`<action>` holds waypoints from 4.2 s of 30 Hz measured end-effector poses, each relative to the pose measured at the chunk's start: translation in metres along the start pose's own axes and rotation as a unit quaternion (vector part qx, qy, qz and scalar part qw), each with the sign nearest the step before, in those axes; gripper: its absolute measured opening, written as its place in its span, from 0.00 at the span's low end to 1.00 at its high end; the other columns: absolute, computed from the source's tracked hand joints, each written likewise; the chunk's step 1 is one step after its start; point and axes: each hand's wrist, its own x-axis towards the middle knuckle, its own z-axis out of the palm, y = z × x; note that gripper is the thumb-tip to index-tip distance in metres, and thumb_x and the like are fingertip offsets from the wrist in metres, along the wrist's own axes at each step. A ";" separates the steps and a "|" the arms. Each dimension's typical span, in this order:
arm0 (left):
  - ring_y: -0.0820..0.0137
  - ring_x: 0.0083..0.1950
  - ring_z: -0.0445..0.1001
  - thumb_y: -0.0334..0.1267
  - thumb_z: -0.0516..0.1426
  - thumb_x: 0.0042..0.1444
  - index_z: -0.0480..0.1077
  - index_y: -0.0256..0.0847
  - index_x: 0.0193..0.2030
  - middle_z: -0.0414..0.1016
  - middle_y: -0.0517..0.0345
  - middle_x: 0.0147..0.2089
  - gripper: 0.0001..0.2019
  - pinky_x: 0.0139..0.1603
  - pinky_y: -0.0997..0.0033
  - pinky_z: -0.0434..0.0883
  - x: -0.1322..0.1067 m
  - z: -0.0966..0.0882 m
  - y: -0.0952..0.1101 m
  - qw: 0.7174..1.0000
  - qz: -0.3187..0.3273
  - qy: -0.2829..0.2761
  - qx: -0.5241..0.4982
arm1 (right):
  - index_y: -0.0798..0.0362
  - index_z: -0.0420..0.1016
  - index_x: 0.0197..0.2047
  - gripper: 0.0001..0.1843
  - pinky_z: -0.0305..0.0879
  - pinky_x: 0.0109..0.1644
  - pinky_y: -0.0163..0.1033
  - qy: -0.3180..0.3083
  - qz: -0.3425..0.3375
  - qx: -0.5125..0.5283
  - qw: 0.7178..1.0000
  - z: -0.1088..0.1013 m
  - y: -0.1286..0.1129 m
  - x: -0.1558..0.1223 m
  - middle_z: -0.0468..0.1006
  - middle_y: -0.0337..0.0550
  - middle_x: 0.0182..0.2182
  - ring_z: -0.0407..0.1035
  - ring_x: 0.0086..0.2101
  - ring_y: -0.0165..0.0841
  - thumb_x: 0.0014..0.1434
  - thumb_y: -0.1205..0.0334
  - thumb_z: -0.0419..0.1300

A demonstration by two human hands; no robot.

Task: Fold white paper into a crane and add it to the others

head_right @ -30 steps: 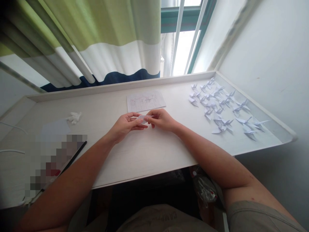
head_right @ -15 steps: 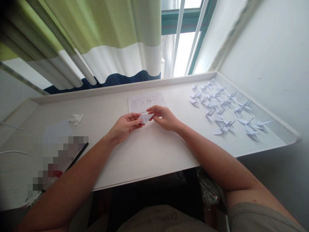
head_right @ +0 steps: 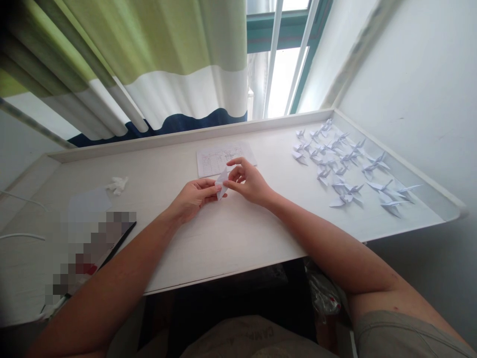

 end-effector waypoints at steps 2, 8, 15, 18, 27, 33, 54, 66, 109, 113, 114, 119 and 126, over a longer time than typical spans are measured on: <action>0.63 0.43 0.84 0.45 0.77 0.47 0.84 0.36 0.38 0.86 0.49 0.40 0.18 0.58 0.57 0.76 0.001 0.000 -0.001 1.000 0.004 0.011 -0.004 | 0.49 0.75 0.49 0.14 0.73 0.42 0.41 0.017 -0.056 -0.078 0.995 -0.001 -0.002 -0.001 0.77 0.37 0.32 0.73 0.35 0.33 0.63 0.56 0.70; 0.63 0.43 0.84 0.49 0.78 0.43 0.83 0.36 0.40 0.86 0.50 0.38 0.22 0.56 0.57 0.78 0.001 0.001 -0.001 0.999 0.007 0.046 -0.018 | 0.50 0.82 0.48 0.08 0.70 0.43 0.41 -0.067 -0.119 -0.175 0.975 0.000 -0.007 -0.005 0.78 0.40 0.33 0.71 0.33 0.32 0.70 0.59 0.62; 0.66 0.40 0.83 0.45 0.78 0.43 0.81 0.35 0.38 0.85 0.51 0.38 0.21 0.52 0.62 0.78 0.002 0.000 0.000 0.998 -0.004 0.054 -0.027 | 0.50 0.73 0.34 0.12 0.70 0.42 0.41 -0.047 -0.073 -0.134 0.987 0.003 -0.008 -0.004 0.81 0.41 0.31 0.71 0.32 0.33 0.68 0.54 0.64; 0.68 0.37 0.82 0.48 0.77 0.46 0.80 0.36 0.36 0.84 0.53 0.36 0.20 0.49 0.62 0.78 0.001 0.001 0.001 0.998 -0.021 0.065 -0.019 | 0.50 0.72 0.34 0.10 0.70 0.42 0.41 -0.052 -0.070 -0.143 0.986 0.005 -0.005 -0.003 0.80 0.41 0.31 0.72 0.33 0.34 0.65 0.56 0.66; 0.68 0.38 0.81 0.35 0.73 0.43 0.80 0.36 0.34 0.83 0.54 0.36 0.12 0.51 0.61 0.79 -0.001 0.000 0.004 0.999 -0.023 0.045 -0.001 | 0.50 0.80 0.44 0.05 0.68 0.43 0.41 -0.067 -0.093 -0.225 0.968 0.003 -0.002 -0.006 0.78 0.40 0.34 0.70 0.35 0.33 0.67 0.61 0.64; 0.68 0.37 0.81 0.32 0.69 0.48 0.81 0.35 0.35 0.82 0.53 0.35 0.07 0.49 0.62 0.79 0.002 -0.005 0.004 0.998 -0.036 0.046 -0.004 | 0.46 0.84 0.51 0.09 0.69 0.55 0.50 -0.093 -0.226 -0.338 0.909 -0.004 -0.002 -0.007 0.82 0.48 0.48 0.72 0.50 0.43 0.72 0.61 0.63; 0.71 0.33 0.79 0.33 0.69 0.57 0.79 0.32 0.35 0.81 0.51 0.33 0.06 0.42 0.69 0.80 0.002 -0.008 0.008 0.995 -0.079 0.020 -0.064 | 0.51 0.78 0.49 0.16 0.77 0.54 0.49 -0.169 -0.361 -0.419 0.816 -0.004 -0.020 -0.011 0.86 0.49 0.49 0.79 0.48 0.39 0.78 0.70 0.48; 0.66 0.50 0.83 0.28 0.73 0.52 0.82 0.35 0.52 0.85 0.47 0.51 0.19 0.65 0.57 0.76 0.003 -0.009 0.005 0.991 -0.039 -0.093 -0.091 | 0.51 0.78 0.45 0.09 0.74 0.44 0.42 -0.086 -0.348 -0.391 0.848 -0.009 -0.016 -0.009 0.86 0.44 0.43 0.78 0.39 0.35 0.77 0.64 0.56; 0.64 0.44 0.86 0.20 0.69 0.48 0.73 0.36 0.53 0.86 0.51 0.43 0.25 0.61 0.54 0.76 0.004 0.001 -0.002 0.997 -0.024 0.005 -0.075 | 0.49 0.71 0.41 0.04 0.82 0.44 0.45 0.022 -0.183 -0.176 0.967 0.010 -0.005 -0.008 0.82 0.41 0.37 0.77 0.36 0.34 0.71 0.62 0.59; 0.64 0.42 0.86 0.22 0.67 0.49 0.76 0.37 0.53 0.86 0.51 0.46 0.23 0.59 0.54 0.77 0.004 0.000 -0.005 0.999 -0.014 -0.009 -0.040 | 0.48 0.69 0.48 0.05 0.80 0.41 0.44 0.042 -0.127 -0.169 0.976 0.013 -0.005 -0.009 0.81 0.41 0.37 0.77 0.36 0.35 0.71 0.59 0.58; 0.64 0.42 0.85 0.24 0.68 0.50 0.76 0.37 0.52 0.85 0.51 0.46 0.21 0.58 0.54 0.78 0.004 0.000 -0.006 0.999 -0.007 -0.010 -0.034 | 0.48 0.68 0.52 0.09 0.79 0.41 0.44 0.045 -0.116 -0.177 0.976 0.014 -0.004 -0.009 0.80 0.41 0.37 0.76 0.36 0.35 0.69 0.60 0.59; 0.64 0.44 0.83 0.34 0.72 0.53 0.77 0.39 0.50 0.85 0.52 0.43 0.18 0.52 0.56 0.80 0.005 0.003 -0.009 1.000 0.024 0.007 -0.009 | 0.48 0.70 0.52 0.15 0.72 0.40 0.42 0.036 -0.091 -0.258 0.961 0.017 -0.003 -0.011 0.79 0.43 0.39 0.73 0.38 0.37 0.62 0.61 0.63; 0.62 0.42 0.85 0.49 0.75 0.52 0.75 0.38 0.46 0.86 0.48 0.46 0.23 0.42 0.62 0.82 0.005 0.011 -0.016 0.996 0.066 0.056 0.030 | 0.49 0.72 0.37 0.06 0.63 0.36 0.40 0.013 -0.079 -0.286 0.955 0.020 -0.008 -0.011 0.80 0.43 0.36 0.71 0.34 0.34 0.67 0.59 0.62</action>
